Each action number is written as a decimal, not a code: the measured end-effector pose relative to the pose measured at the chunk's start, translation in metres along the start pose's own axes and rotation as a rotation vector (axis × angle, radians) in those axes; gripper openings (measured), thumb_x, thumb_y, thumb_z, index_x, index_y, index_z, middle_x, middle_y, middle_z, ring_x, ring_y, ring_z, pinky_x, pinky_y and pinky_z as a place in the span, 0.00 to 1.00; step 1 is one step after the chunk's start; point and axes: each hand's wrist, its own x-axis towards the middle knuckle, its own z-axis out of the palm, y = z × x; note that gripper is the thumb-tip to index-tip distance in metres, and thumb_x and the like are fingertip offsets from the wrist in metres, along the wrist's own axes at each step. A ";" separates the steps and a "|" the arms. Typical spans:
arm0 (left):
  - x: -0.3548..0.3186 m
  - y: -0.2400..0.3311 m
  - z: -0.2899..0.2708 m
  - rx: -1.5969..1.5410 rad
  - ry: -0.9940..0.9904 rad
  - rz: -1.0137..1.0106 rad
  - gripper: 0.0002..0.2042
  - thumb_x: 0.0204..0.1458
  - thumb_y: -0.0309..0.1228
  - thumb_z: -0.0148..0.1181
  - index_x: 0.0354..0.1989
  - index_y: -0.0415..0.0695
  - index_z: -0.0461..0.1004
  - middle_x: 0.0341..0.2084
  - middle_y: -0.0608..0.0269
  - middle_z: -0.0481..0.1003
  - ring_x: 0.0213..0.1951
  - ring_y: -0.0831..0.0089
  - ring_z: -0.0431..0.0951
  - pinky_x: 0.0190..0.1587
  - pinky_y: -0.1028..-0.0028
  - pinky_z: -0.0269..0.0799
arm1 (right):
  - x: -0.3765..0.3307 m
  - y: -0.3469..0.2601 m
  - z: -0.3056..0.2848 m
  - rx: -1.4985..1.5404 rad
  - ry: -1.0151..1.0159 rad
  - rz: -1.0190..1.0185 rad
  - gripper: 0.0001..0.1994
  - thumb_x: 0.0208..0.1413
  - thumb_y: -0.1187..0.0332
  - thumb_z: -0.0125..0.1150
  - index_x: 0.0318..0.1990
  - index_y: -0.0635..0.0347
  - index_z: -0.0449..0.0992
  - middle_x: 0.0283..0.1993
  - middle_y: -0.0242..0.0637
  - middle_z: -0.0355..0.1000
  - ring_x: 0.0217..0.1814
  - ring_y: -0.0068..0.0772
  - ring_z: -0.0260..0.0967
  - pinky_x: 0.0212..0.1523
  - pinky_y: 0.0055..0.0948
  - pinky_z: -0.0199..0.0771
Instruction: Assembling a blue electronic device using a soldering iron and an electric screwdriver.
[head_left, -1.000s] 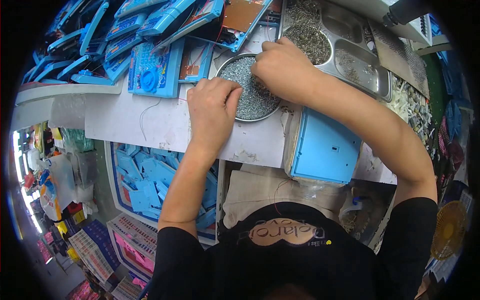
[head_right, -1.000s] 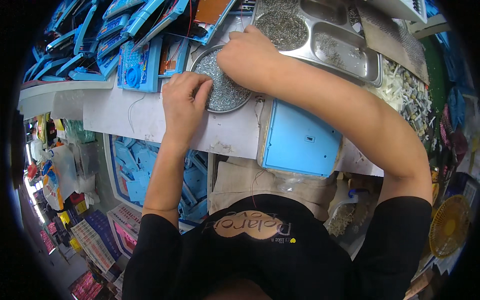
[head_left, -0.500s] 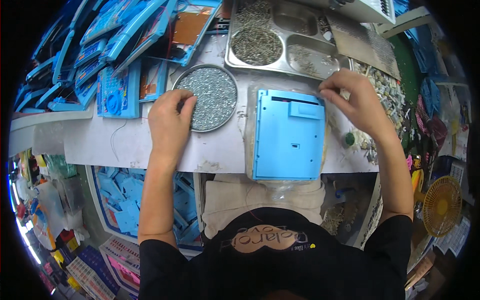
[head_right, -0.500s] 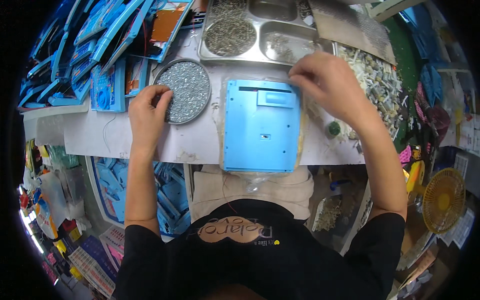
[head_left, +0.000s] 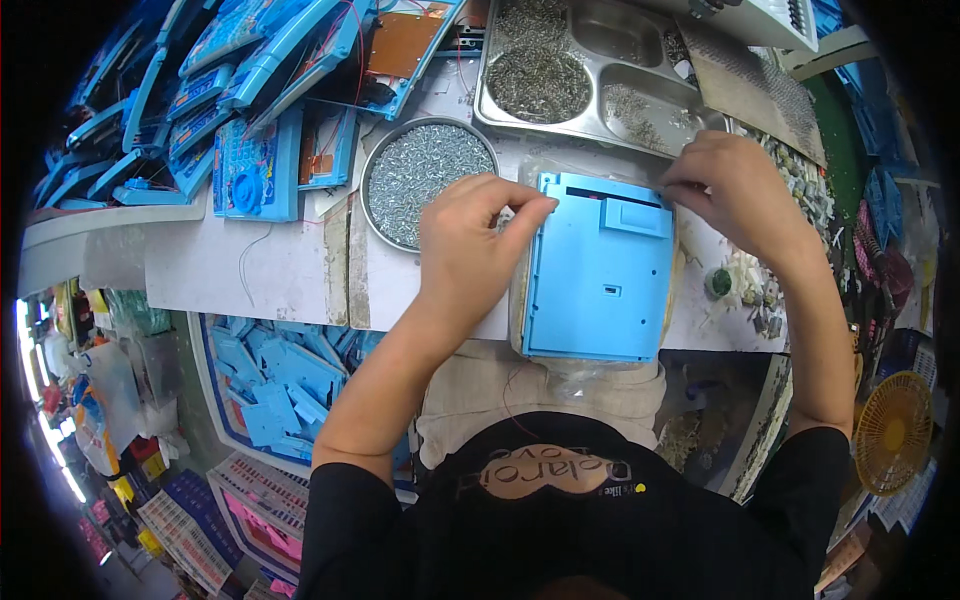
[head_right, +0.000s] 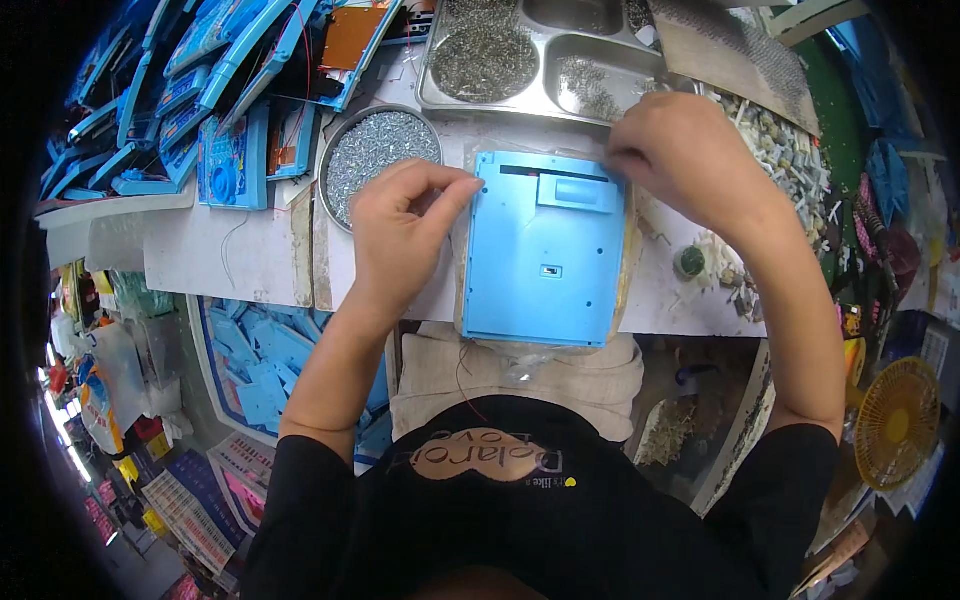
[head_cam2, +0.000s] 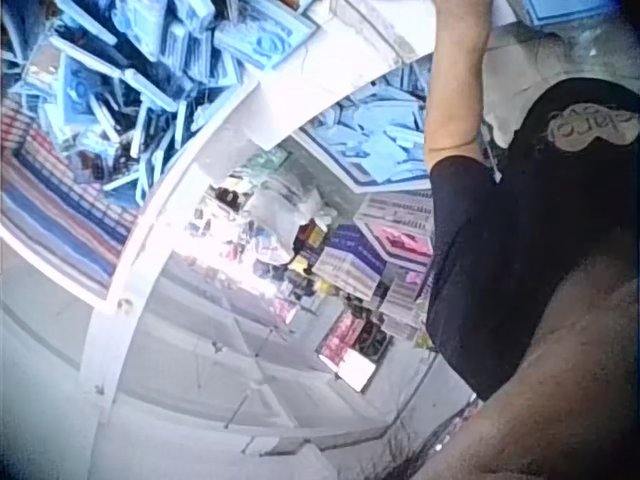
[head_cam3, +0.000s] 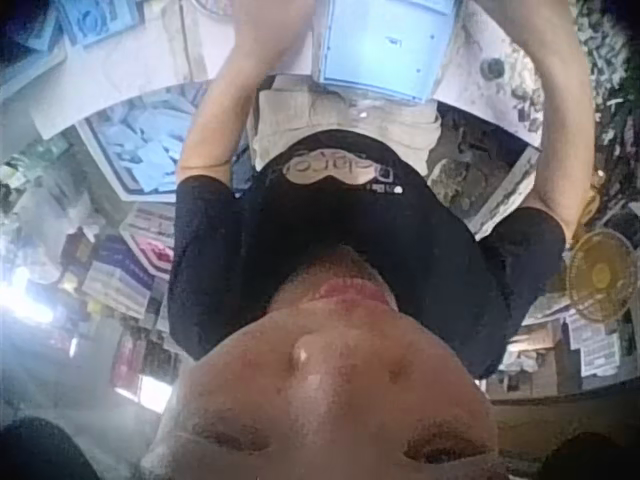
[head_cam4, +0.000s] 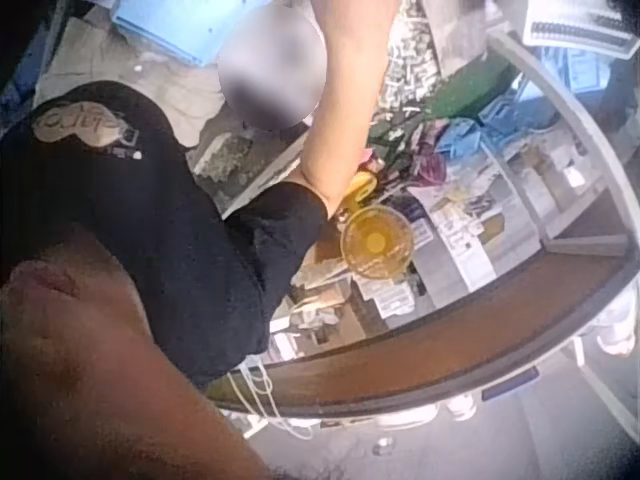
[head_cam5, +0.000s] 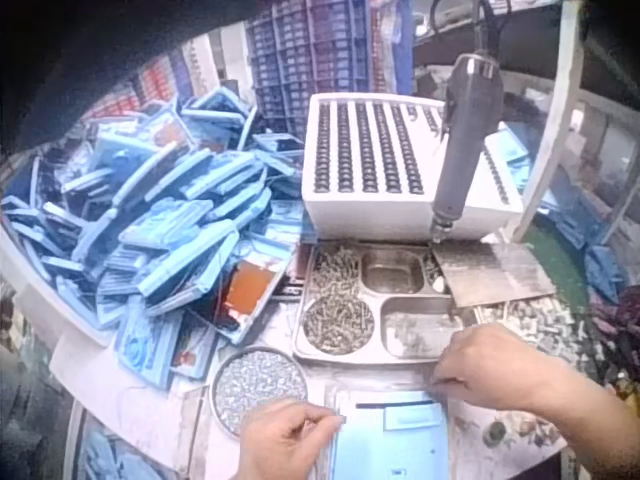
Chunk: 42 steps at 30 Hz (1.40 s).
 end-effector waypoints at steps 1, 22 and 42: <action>0.001 0.001 0.002 0.047 0.024 0.085 0.03 0.50 0.23 0.71 0.32 0.39 0.84 0.25 0.62 0.80 0.27 0.74 0.77 0.31 0.74 0.70 | -0.005 -0.003 -0.001 0.039 0.046 0.044 0.04 0.48 0.73 0.71 0.32 0.62 0.84 0.32 0.42 0.79 0.38 0.45 0.75 0.42 0.39 0.74; -0.009 0.001 0.010 -0.014 0.043 0.108 0.07 0.47 0.20 0.74 0.34 0.39 0.84 0.32 0.61 0.81 0.30 0.78 0.76 0.29 0.79 0.67 | -0.081 -0.046 0.090 0.557 0.499 0.221 0.11 0.46 0.77 0.76 0.39 0.61 0.87 0.31 0.34 0.76 0.36 0.30 0.70 0.38 0.27 0.68; -0.006 -0.061 -0.054 0.591 0.119 0.125 0.04 0.47 0.27 0.71 0.28 0.42 0.81 0.28 0.62 0.80 0.34 0.62 0.78 0.40 0.63 0.70 | 0.156 -0.075 0.084 -0.322 0.069 -0.357 0.04 0.48 0.68 0.66 0.30 0.55 0.85 0.38 0.32 0.80 0.49 0.36 0.73 0.49 0.39 0.72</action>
